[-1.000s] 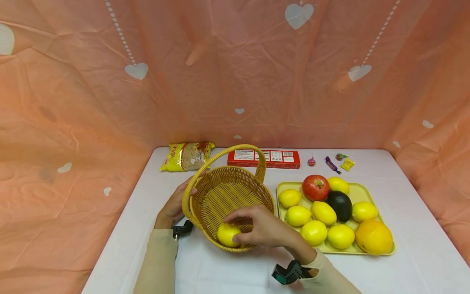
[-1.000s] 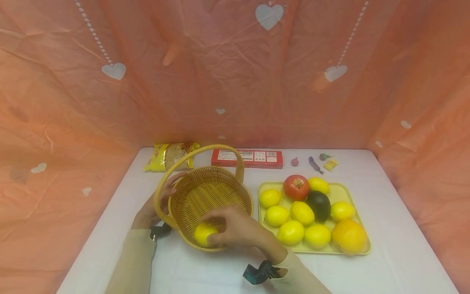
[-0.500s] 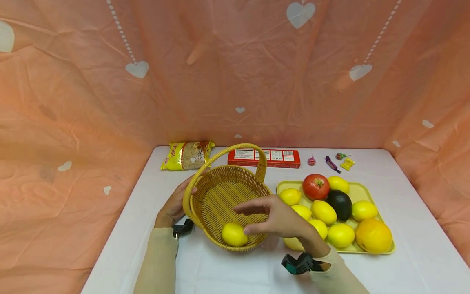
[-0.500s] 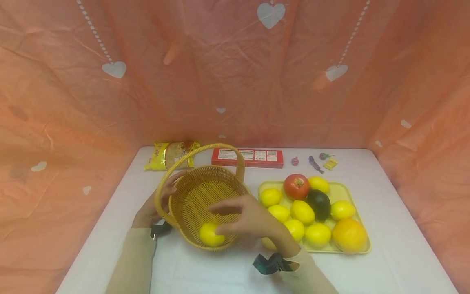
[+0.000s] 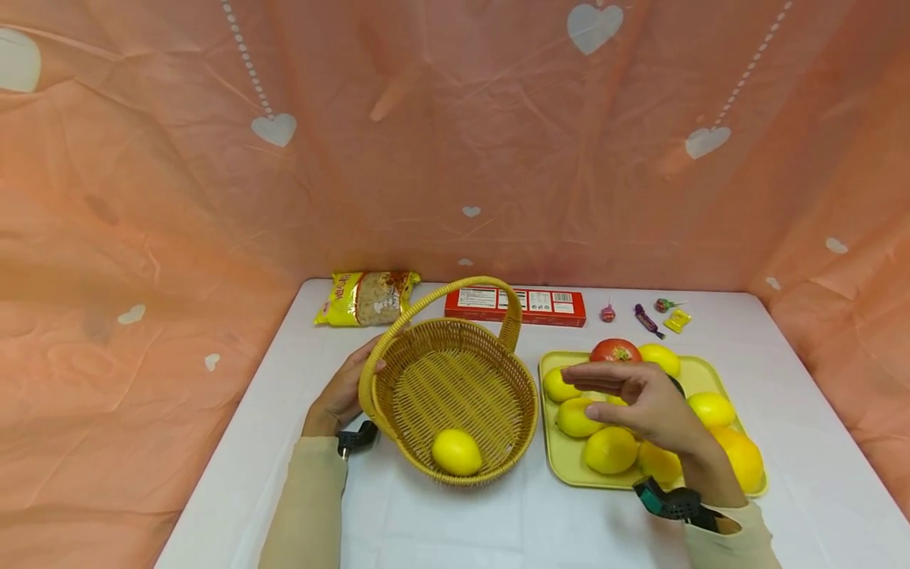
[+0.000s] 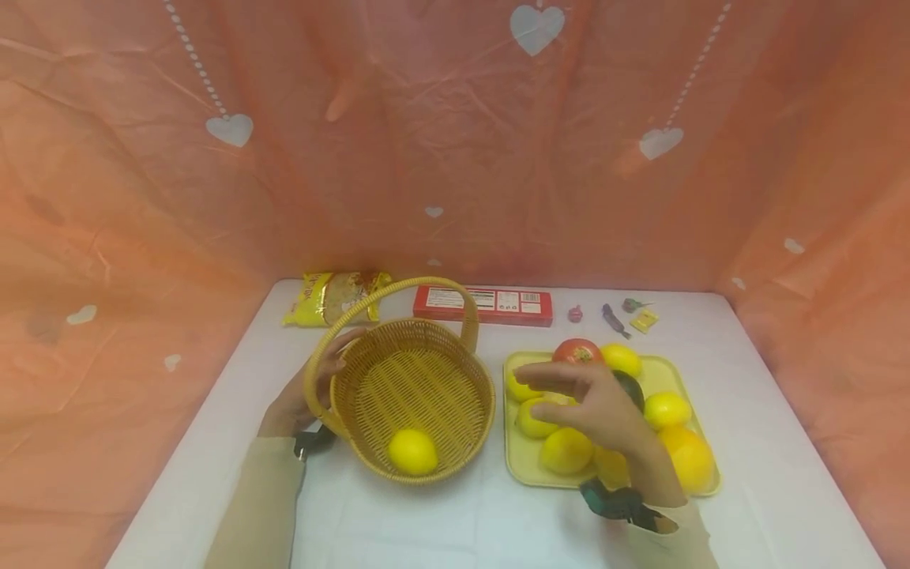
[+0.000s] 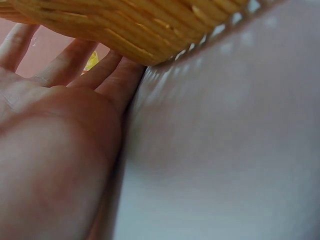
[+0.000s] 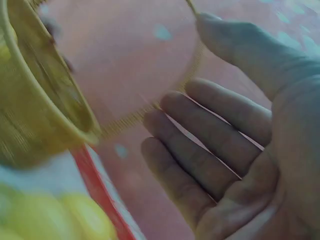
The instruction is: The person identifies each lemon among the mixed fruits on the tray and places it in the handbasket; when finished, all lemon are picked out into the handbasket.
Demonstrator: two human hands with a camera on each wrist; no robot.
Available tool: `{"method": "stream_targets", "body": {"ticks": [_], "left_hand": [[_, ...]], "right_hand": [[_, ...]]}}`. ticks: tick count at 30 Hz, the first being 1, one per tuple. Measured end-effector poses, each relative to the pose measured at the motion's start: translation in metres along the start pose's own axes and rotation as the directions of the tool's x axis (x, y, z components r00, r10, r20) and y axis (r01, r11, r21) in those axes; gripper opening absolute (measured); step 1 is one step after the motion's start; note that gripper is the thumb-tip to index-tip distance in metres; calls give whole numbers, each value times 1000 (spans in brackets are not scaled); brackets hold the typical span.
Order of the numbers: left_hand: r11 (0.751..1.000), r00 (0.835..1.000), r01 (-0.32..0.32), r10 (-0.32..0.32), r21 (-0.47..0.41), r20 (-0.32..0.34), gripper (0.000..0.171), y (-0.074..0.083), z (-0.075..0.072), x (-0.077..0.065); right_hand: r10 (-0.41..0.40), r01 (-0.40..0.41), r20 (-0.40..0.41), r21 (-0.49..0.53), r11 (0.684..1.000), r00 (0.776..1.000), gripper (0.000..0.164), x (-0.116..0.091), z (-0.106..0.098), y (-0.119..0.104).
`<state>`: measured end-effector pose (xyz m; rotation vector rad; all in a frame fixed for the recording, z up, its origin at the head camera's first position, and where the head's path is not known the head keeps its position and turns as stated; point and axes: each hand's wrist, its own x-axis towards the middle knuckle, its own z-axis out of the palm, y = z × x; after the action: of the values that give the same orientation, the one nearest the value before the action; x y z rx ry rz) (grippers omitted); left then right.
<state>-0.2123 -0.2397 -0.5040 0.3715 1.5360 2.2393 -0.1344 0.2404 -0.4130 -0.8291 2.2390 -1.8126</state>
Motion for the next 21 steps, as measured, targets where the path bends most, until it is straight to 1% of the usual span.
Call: {"method": "stream_targets", "body": {"ticks": [2, 5, 10, 12, 15, 19, 21], "left_hand": [[1000, 999, 24, -24, -4, -27, 54, -3, -2, 2], [999, 998, 38, -38, 7, -56, 56, -3, 0, 2], [999, 998, 33, -32, 17, -53, 57, -3, 0, 3], [999, 998, 32, -31, 13, -46, 58, -4, -1, 3], [999, 998, 39, -38, 2, -50, 57, -5, -3, 4], [999, 997, 45, -45, 1, -66, 57, -4, -3, 3], [999, 996, 46, -45, 0, -71, 58, -4, -4, 2]], "right_hand": [[18, -20, -47, -42, 999, 999, 45, -10, -17, -1], [52, -63, -133, -85, 994, 990, 43, -25, -42, -1], [89, -140, -250, -194, 971, 964, 43, -51, -83, 9], [104, -166, -277, -212, 963, 955, 44, -62, -97, 16], [137, -198, -297, -185, 963, 945, 45, -77, -114, 26], [199, -262, -294, -195, 945, 935, 45, -94, -128, 37], [239, -306, -291, -209, 929, 926, 45, -100, -133, 43]]}}
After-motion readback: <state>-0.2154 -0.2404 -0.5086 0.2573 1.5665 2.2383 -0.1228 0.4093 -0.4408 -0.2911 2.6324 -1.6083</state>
